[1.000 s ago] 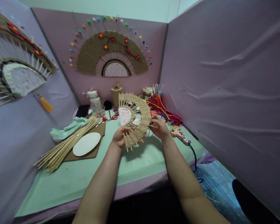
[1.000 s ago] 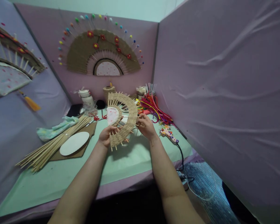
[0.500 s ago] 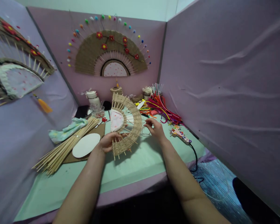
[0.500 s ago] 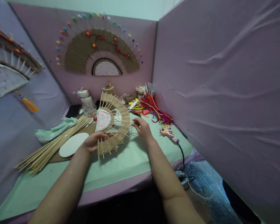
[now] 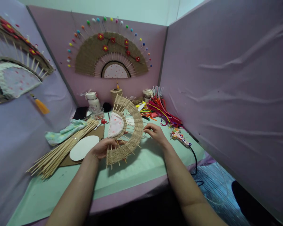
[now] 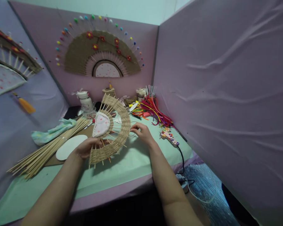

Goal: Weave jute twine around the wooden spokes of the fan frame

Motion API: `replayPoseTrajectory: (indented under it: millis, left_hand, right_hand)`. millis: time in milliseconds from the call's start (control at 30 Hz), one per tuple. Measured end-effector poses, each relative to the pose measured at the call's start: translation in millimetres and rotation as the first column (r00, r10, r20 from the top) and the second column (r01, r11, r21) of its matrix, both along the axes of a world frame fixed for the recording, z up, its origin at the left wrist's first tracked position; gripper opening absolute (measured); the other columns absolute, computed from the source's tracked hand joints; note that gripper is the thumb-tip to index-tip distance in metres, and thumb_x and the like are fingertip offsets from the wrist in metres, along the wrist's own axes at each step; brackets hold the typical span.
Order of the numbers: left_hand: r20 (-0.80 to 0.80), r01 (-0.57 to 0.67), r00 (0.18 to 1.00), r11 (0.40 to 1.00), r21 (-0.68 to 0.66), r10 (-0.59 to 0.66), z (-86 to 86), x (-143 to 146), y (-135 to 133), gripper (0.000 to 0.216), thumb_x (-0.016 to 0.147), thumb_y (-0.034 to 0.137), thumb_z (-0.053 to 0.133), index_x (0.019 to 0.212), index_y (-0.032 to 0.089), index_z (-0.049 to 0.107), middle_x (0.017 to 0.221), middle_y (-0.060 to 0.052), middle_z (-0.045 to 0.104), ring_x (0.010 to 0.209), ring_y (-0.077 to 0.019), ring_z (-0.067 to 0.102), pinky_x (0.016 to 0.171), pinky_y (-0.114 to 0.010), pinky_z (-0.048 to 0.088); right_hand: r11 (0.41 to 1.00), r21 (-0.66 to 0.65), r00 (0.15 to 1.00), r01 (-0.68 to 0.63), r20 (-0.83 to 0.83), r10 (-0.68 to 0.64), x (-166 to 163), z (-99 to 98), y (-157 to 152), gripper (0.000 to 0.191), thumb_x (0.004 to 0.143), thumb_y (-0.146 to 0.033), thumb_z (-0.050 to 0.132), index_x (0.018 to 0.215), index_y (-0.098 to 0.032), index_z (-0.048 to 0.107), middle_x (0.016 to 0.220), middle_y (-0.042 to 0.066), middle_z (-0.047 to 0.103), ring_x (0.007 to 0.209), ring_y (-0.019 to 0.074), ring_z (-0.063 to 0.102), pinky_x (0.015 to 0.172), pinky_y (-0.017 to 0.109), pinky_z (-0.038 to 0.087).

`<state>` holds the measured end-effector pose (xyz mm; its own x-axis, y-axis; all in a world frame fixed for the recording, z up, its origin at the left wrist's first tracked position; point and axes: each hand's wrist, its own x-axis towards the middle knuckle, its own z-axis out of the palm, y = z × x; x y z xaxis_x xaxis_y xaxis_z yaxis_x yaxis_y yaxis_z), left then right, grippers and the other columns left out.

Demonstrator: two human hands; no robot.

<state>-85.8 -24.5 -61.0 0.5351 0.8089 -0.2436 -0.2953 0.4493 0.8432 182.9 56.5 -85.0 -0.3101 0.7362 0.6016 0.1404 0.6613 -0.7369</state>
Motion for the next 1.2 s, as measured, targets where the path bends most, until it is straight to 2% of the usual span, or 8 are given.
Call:
replayPoseTrajectory:
  millis: [133,267,433,600,733,900,1100,1200]
  left_hand:
    - [0.140,0.067,0.988,0.996,-0.051,-0.059,-3.8,-5.2,-4.8,0.066,0.066,0.008,0.046,0.131,0.015,0.045,0.101,-0.012,0.069,0.091,-0.0294,0.066,0.076,-0.049,0.053]
    - [0.263,0.085,0.962,0.995,-0.054,-0.068,-3.2,-3.2,-9.7,0.061,0.070,0.011,0.046,0.131,0.016,0.047,0.098,-0.011,0.070,0.086,-0.0284,0.067,0.075,-0.049,0.053]
    - [0.329,0.048,0.944,0.998,-0.030,-0.036,2.0,-0.8,-15.1,0.063,0.071,0.014,0.047,0.134,0.020,0.043,0.098,-0.010,0.070,0.085,-0.0283,0.068,0.074,-0.048,0.053]
    - [0.344,0.153,0.929,0.988,-0.019,-0.137,-0.7,-0.3,-18.5,0.067,0.071,0.015,0.046,0.137,0.020,0.038,0.099,-0.011,0.070,0.087,-0.0299,0.067,0.074,-0.050,0.052]
    - [0.308,0.140,0.943,0.990,-0.031,-0.123,-4.7,3.8,-18.6,0.070,0.069,0.011,0.045,0.138,0.022,0.037,0.097,-0.010,0.069,0.087,-0.0298,0.067,0.075,-0.052,0.051]
    - [0.209,0.042,0.978,0.997,-0.066,-0.027,-2.8,9.0,-19.3,0.075,0.066,0.006,0.043,0.139,0.022,0.035,0.098,-0.010,0.069,0.086,-0.0291,0.067,0.071,-0.050,0.053]
    - [0.142,0.015,0.990,0.995,-0.097,-0.001,1.0,11.1,-18.8,0.074,0.065,0.004,0.044,0.137,0.019,0.038,0.097,-0.010,0.069,0.084,-0.0255,0.067,0.071,-0.042,0.055]
    - [0.140,0.043,0.990,0.995,-0.091,-0.030,-1.4,10.0,-16.5,0.072,0.066,0.005,0.045,0.136,0.018,0.039,0.097,-0.011,0.069,0.084,-0.0261,0.068,0.071,-0.042,0.055]
  right_hand:
    - [0.992,-0.096,0.996,-0.085,0.005,0.086,-0.8,-0.4,-4.7,0.020,0.078,-0.036,0.063,0.071,-0.018,0.066,0.069,0.002,0.063,0.065,0.0140,0.055,0.063,0.027,0.044]
    - [0.985,-0.136,0.994,-0.109,-0.026,0.106,-4.8,0.9,-10.6,0.032,0.084,-0.044,0.055,0.070,-0.018,0.067,0.063,0.002,0.058,0.060,0.0135,0.052,0.061,0.027,0.043]
    - [0.965,-0.202,0.986,-0.166,-0.045,0.160,-9.6,2.0,-15.4,0.039,0.087,-0.050,0.046,0.080,-0.017,0.066,0.066,0.002,0.055,0.064,0.0135,0.050,0.062,0.026,0.042]
    - [0.963,-0.228,0.990,-0.142,-0.053,0.133,-11.8,-3.7,-9.1,0.035,0.085,-0.047,0.050,0.069,-0.017,0.060,0.062,0.000,0.050,0.060,0.0120,0.045,0.058,0.024,0.039]
    - [0.987,-0.152,0.994,0.056,-0.083,-0.069,-12.5,-7.0,-5.5,0.030,0.081,-0.041,0.054,0.065,-0.017,0.059,0.061,-0.001,0.051,0.057,0.0117,0.044,0.055,0.024,0.037]
    - [0.957,0.011,0.955,0.290,-0.075,-0.289,-9.3,-7.6,-4.5,0.026,0.081,-0.040,0.058,0.066,-0.019,0.061,0.063,0.001,0.056,0.058,0.0138,0.047,0.058,0.027,0.039]
    - [0.931,0.167,0.946,0.325,-0.042,-0.322,-0.3,-7.5,2.2,0.018,0.085,-0.036,0.056,0.075,-0.022,0.062,0.072,0.004,0.059,0.070,0.0180,0.052,0.071,0.032,0.041]
    - [0.921,0.226,0.947,0.317,-0.032,-0.319,2.3,-6.9,4.0,0.015,0.087,-0.033,0.053,0.081,-0.022,0.062,0.077,0.005,0.060,0.077,0.0202,0.053,0.077,0.035,0.041]
